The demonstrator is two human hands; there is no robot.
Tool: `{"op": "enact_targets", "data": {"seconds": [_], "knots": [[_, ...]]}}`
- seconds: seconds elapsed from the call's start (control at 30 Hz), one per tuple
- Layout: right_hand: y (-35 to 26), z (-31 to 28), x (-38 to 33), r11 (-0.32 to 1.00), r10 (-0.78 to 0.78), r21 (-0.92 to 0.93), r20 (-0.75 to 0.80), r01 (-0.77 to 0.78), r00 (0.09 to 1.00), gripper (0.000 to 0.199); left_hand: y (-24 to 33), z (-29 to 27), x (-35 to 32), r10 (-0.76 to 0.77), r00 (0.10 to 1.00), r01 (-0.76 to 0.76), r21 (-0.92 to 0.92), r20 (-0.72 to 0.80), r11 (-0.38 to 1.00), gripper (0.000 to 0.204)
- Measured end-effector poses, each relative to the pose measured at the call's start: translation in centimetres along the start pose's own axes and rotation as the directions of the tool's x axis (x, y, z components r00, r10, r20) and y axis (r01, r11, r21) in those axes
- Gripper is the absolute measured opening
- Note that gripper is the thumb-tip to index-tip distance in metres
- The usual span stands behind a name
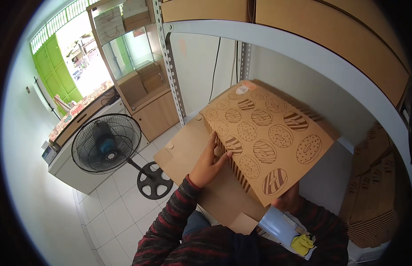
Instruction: The person assembles flat cardboard boxes by folding the flaps and securing the tabs into slots. They handle multiple boxes one at a time, folding the sides and locking the corners to form a three-dimensional container. The person then stacks the completed boxes on a nearby shelf.
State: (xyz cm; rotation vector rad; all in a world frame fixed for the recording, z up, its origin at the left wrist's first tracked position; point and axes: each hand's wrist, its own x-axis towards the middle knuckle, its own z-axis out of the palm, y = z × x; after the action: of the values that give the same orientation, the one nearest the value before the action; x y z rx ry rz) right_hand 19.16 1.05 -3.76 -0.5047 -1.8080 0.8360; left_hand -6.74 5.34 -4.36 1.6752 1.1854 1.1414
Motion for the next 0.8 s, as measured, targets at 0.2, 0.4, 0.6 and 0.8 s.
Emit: {"op": "enact_targets", "data": {"seconds": [0.2,0.4,0.6,0.8], "knots": [[-4.0,0.3,1.5,0.922,0.103,-0.385,0.131,-0.045,0.986,0.041,-1.1,1.8,0.8,0.056,0.994,-0.037,-0.199,0.09,0.979,0.074],[-4.3,0.8,2.4,0.897,0.205,-0.441,0.344,-0.035,0.917,0.055,2.2,1.8,-2.3,0.011,0.933,0.081,-0.241,0.359,0.967,0.073],[-4.0,1.6,3.2,0.718,0.238,-0.655,0.55,0.236,0.801,0.086,2.0,1.9,-7.2,0.186,0.929,-0.093,-0.283,0.321,0.954,0.063],[-2.8,0.6,3.0,0.648,0.228,-0.721,0.49,0.244,0.841,0.069,4.7,4.0,-7.1,0.164,0.986,-0.166,0.088,0.032,0.982,0.056]]}}
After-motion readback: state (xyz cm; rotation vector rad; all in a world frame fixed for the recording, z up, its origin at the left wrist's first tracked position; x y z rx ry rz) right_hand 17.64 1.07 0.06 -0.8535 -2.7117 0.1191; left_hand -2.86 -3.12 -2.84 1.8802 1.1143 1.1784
